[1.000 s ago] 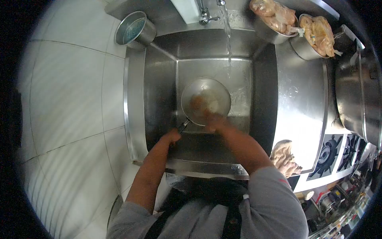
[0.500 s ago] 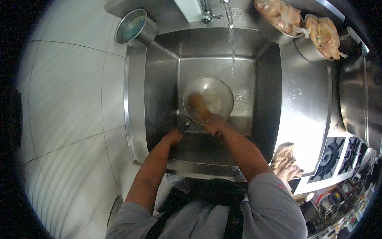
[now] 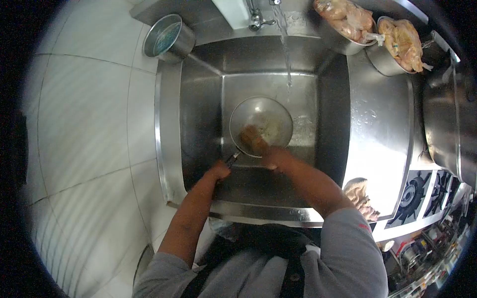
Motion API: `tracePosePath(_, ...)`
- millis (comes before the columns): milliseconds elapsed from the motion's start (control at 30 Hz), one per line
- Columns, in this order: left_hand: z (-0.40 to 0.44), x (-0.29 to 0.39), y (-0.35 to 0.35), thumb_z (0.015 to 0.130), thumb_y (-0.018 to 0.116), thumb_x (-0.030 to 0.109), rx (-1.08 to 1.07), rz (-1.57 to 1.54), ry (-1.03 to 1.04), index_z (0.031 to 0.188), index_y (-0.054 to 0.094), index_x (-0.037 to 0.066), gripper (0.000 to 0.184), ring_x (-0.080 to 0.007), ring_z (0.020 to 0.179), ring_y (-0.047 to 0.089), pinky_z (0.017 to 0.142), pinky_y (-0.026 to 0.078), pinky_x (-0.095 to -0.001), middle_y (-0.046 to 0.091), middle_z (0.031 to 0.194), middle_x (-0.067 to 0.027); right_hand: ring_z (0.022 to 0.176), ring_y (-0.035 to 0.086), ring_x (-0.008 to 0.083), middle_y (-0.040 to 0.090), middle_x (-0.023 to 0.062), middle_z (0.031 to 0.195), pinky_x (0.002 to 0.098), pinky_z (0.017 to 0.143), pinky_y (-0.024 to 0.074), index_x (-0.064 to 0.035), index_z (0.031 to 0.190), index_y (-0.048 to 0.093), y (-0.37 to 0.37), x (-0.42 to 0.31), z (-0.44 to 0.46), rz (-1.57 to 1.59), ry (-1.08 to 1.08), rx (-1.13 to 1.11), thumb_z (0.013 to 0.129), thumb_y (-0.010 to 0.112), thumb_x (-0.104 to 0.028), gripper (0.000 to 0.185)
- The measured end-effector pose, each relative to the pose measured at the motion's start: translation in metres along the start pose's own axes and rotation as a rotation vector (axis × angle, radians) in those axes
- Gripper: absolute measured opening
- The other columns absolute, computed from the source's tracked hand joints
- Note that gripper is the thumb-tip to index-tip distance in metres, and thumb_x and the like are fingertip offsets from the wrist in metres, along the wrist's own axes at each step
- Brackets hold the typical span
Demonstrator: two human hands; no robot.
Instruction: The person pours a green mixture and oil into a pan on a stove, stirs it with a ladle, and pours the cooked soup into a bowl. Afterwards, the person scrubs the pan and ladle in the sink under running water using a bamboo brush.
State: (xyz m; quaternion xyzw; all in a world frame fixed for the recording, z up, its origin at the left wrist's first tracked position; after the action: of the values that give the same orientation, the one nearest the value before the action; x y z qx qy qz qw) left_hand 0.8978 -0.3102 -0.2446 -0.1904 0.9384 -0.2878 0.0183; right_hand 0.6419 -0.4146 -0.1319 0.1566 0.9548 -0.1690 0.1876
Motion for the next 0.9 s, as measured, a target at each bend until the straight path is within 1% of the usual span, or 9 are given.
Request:
tracePosePath(100, 0.013, 0.000, -0.003, 0.075, 0.054, 0.012, -0.224, 0.023, -0.017, 0.089, 0.067, -0.005, 0.026, -0.0369, 0.081, 0.067, 0.073, 0.051, -0.0448, 0.066, 0.088, -0.0240, 0.071, 0.065, 0.0285, 0.064, 0.0200, 0.099, 0.0404, 0.057, 0.0524, -0.0183, 0.140, 0.038, 0.019, 0.053, 0.082, -0.295, -0.017, 0.302, 0.082, 0.055, -0.007, 0.062)
tracePosePath(200, 0.017, -0.008, 0.006, 0.074, 0.054, 0.012, -0.183, 0.084, 0.077, 0.087, 0.067, -0.006, 0.025, -0.0370, 0.077, 0.067, 0.069, 0.051, -0.0455, 0.066, 0.083, -0.0241, 0.081, 0.067, 0.0285, 0.065, 0.0199, 0.102, 0.0401, 0.062, 0.0545, -0.0155, 0.140, 0.037, 0.011, 0.017, 0.023, -0.293, -0.126, -0.019, 0.079, 0.060, -0.008, 0.066)
tracePosePath(333, 0.003, 0.006, -0.014, 0.074, 0.054, 0.011, -0.165, -0.048, -0.099, 0.082, 0.067, -0.005, 0.022, -0.0332, 0.066, 0.067, 0.061, 0.051, -0.0449, 0.065, 0.072, -0.0216, 0.088, 0.067, 0.0261, 0.065, 0.0202, 0.101, 0.0382, 0.063, 0.0543, -0.0128, 0.138, 0.040, 0.020, 0.089, 0.108, -0.418, -0.054, 0.062, 0.078, 0.062, -0.008, 0.064)
tracePosePath(433, 0.006, 0.003, -0.008, 0.074, 0.055, 0.011, -0.202, -0.035, -0.150, 0.079, 0.067, -0.004, 0.020, -0.0302, 0.060, 0.066, 0.058, 0.051, -0.0434, 0.064, 0.067, -0.0195, 0.090, 0.067, 0.0242, 0.066, 0.0204, 0.101, 0.0374, 0.065, 0.0537, -0.0126, 0.137, 0.040, -0.012, 0.045, 0.045, -0.366, 0.057, -0.036, 0.077, 0.063, -0.008, 0.064)
tracePosePath(500, 0.004, -0.002, -0.007, 0.075, 0.054, 0.010, -0.243, -0.110, -0.148, 0.078, 0.067, -0.004, 0.019, -0.0290, 0.059, 0.065, 0.058, 0.051, -0.0428, 0.064, 0.067, -0.0187, 0.088, 0.068, 0.0234, 0.065, 0.0207, 0.101, 0.0371, 0.067, 0.0536, -0.0128, 0.137, 0.041, 0.005, 0.065, 0.060, -0.616, -0.108, -0.088, 0.078, 0.062, -0.009, 0.062)
tracePosePath(600, 0.013, -0.001, -0.003, 0.076, 0.052, 0.008, -0.201, 0.052, -0.010, 0.075, 0.066, -0.003, 0.018, -0.0273, 0.058, 0.065, 0.056, 0.050, -0.0424, 0.064, 0.065, -0.0176, 0.081, 0.068, 0.0248, 0.066, 0.0185, 0.099, 0.0368, 0.069, 0.0536, -0.0122, 0.132, 0.047, -0.003, 0.074, 0.067, -0.355, -0.019, 0.131, 0.078, 0.062, -0.009, 0.056)
tracePosePath(733, 0.016, -0.013, 0.012, 0.076, 0.051, 0.008, -0.199, -0.017, -0.091, 0.077, 0.067, -0.003, 0.018, -0.0275, 0.057, 0.065, 0.055, 0.050, -0.0425, 0.064, 0.065, -0.0162, 0.076, 0.067, 0.0267, 0.067, 0.0168, 0.096, 0.0373, 0.066, 0.0539, -0.0151, 0.140, 0.038, -0.003, 0.011, 0.003, -0.430, -0.043, -0.066, 0.082, 0.056, -0.010, 0.061)
tracePosePath(833, 0.017, -0.006, 0.000, 0.077, 0.051, 0.008, -0.124, -0.044, -0.048, 0.079, 0.067, -0.003, 0.019, -0.0279, 0.057, 0.064, 0.055, 0.050, -0.0426, 0.064, 0.066, -0.0160, 0.077, 0.068, 0.0268, 0.067, 0.0178, 0.098, 0.0377, 0.066, 0.0541, -0.0145, 0.140, 0.039, 0.007, 0.066, 0.080, -0.513, 0.044, 0.020, 0.084, 0.054, -0.012, 0.058)
tracePosePath(900, 0.005, 0.004, -0.009, 0.078, 0.051, 0.010, -0.185, -0.062, -0.076, 0.080, 0.067, -0.004, 0.021, -0.0283, 0.056, 0.064, 0.055, 0.050, -0.0427, 0.065, 0.066, -0.0165, 0.079, 0.068, 0.0282, 0.067, 0.0169, 0.097, 0.0387, 0.067, 0.0535, -0.0118, 0.134, 0.046, -0.001, 0.032, 0.024, -0.401, -0.041, 0.018, 0.084, 0.055, -0.012, 0.051)
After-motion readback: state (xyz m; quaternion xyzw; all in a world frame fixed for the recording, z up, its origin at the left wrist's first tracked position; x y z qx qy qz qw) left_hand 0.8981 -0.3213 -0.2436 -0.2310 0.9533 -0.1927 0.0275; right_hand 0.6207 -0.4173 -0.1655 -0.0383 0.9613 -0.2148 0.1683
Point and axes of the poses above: each hand's wrist, its own z-axis towards the middle knuckle, its own y-axis out of the palm, x = y × z, the point moved 1 cm from there along z, towards the middle knuckle
